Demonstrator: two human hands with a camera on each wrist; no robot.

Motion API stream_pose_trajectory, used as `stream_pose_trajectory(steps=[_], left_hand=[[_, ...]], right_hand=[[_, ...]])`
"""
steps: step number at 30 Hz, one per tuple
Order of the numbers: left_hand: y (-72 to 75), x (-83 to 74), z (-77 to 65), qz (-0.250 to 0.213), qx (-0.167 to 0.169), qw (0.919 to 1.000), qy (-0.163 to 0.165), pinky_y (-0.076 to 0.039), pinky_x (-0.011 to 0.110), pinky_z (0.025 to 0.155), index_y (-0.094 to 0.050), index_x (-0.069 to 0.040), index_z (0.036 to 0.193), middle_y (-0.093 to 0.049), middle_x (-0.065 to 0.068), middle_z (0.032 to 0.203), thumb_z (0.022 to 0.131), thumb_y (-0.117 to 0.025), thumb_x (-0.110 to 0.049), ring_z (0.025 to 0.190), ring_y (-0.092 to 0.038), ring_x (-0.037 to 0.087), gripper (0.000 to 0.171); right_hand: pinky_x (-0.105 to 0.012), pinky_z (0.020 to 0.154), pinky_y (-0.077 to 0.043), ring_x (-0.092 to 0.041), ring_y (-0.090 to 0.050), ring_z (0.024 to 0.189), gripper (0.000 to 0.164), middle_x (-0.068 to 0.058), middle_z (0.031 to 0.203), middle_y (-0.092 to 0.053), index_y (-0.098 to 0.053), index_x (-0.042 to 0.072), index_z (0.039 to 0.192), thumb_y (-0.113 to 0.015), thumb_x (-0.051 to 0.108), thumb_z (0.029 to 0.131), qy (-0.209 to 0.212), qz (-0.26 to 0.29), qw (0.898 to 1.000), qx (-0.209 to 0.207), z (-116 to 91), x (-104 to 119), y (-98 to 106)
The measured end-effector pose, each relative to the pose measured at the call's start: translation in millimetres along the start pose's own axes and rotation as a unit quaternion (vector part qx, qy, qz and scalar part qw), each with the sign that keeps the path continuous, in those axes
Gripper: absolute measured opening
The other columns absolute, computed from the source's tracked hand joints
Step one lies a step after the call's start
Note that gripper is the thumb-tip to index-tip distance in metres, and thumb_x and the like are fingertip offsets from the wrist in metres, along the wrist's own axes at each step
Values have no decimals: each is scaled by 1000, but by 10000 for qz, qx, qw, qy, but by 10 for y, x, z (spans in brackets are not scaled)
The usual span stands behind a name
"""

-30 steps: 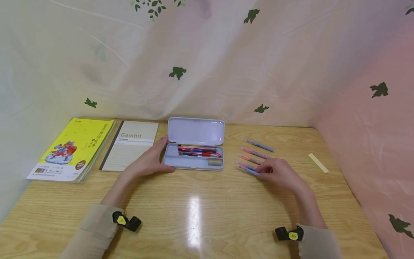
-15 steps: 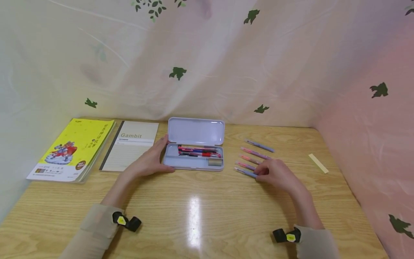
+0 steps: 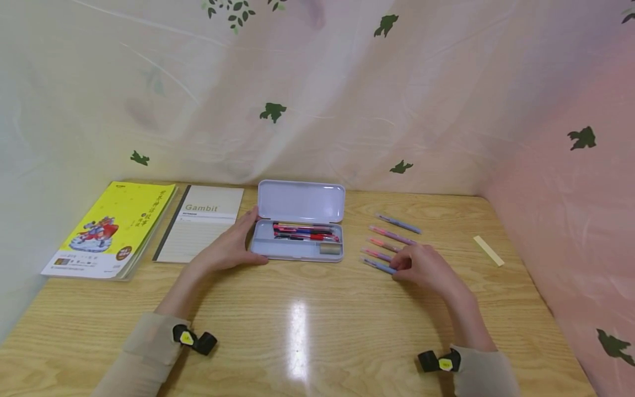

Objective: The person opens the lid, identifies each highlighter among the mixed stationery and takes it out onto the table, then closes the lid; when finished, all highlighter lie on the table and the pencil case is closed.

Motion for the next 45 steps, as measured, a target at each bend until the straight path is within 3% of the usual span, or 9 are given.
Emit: stream_pose_trajectory(steps=[18,24,31,34,45], left_hand=[[11,-14,-13,-3,-6,10000,0,-17,53,131,-2,-3,165,-13,25,172,76,-90,-39,161,-12,41,130],[-1,-8,11,28,21,10000,-8,-18,53,131,-1,-4,165,-12,23,172,77,-90,-40,161,-11,39,131],[-20,-24,38,-24,19,10000,-46,-17,53,131,-2,-4,165,-12,22,172,77,-89,-41,161,-11,39,130],[-22,-22,29,-45,44,10000,45,-16,52,131,-2,-5,166,-11,22,173,77,-90,-41,162,-10,38,130],[-1,5,-9,-46,49,9999,90,-16,55,131,-1,-5,166,-9,25,172,77,-89,-41,161,-9,41,130]], right_hand=[[-20,63,-49,-1,-58,72,11,7,80,-71,-80,14,94,-84,13,83,-75,-32,9997,-227,-20,-6,61],[-21,61,-47,-5,-56,70,5,5,82,-72,-79,16,94,-78,20,91,-205,86,9990,-399,-42,22,79],[-25,60,-44,-15,-53,71,29,-4,84,-70,-77,14,105,-64,40,101,-251,466,9946,-896,77,117,137],[-24,64,-48,-20,-60,76,38,-7,88,-73,-75,11,110,-58,44,104,-157,674,9912,-1125,172,174,141],[-23,74,-55,-28,-68,90,50,-12,100,-73,-70,10,126,-48,50,107,-181,1188,9792,-1637,466,339,83]])
Point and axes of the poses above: each hand's wrist, its own z-axis towards the middle knuckle, its own y-axis out of the back of the hand, x = y × z, the point moved 2 cm from there along z, towards the middle knuckle
